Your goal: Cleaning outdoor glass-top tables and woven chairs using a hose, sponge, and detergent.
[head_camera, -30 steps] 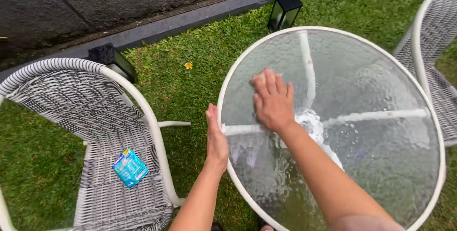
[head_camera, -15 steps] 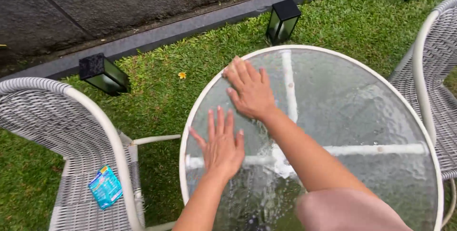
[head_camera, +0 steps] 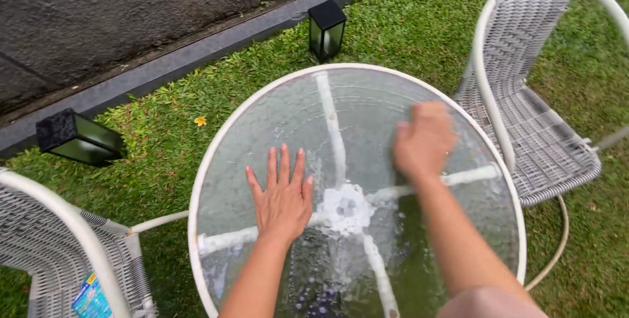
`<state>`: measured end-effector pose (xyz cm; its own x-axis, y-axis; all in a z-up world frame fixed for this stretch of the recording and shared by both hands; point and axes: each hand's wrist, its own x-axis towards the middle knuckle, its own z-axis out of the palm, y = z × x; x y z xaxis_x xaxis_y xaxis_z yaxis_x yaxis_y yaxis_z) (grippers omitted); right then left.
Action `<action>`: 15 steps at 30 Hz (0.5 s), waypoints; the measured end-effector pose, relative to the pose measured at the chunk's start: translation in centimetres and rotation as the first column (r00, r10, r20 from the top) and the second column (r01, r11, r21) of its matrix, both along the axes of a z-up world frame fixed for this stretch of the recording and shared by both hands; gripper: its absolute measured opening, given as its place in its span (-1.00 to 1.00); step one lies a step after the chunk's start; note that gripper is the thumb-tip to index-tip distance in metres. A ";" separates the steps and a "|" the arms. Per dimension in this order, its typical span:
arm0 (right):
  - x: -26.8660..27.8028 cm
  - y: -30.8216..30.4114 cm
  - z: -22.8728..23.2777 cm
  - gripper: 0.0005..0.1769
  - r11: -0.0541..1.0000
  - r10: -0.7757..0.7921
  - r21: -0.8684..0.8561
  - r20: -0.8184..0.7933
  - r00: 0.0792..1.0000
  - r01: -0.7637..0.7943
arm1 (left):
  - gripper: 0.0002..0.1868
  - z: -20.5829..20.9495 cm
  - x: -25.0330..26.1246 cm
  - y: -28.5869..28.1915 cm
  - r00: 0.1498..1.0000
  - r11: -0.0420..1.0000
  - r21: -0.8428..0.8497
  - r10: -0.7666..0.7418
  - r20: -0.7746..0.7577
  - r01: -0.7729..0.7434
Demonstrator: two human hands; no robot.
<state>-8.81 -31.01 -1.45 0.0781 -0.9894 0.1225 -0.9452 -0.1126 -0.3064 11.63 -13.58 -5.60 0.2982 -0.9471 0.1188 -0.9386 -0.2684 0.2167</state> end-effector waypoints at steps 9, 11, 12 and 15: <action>-11.0 1.2 -4.2 -0.44 0.988 -0.150 -0.050 -0.011 0.989 0.149 | -0.36 0.5 -1.4 1.4 0.981 0.975 0.109 -0.188 -0.050 0.192; -12.7 4.6 -6.6 -0.38 0.978 -0.181 -0.118 -0.050 0.982 0.174 | -0.36 0.5 -2.1 2.4 0.978 0.972 0.109 -0.204 -0.042 0.208; -13.3 6.1 -7.8 -0.32 0.967 -0.190 -0.187 -0.079 0.979 0.173 | -0.35 0.6 -2.3 2.9 0.980 0.974 0.108 -0.198 -0.026 0.200; -5.1 16.9 -3.2 -0.31 0.959 0.244 -0.133 -0.053 0.968 -0.249 | -0.38 0.4 -4.6 4.4 0.955 0.953 0.081 -0.289 -0.065 0.293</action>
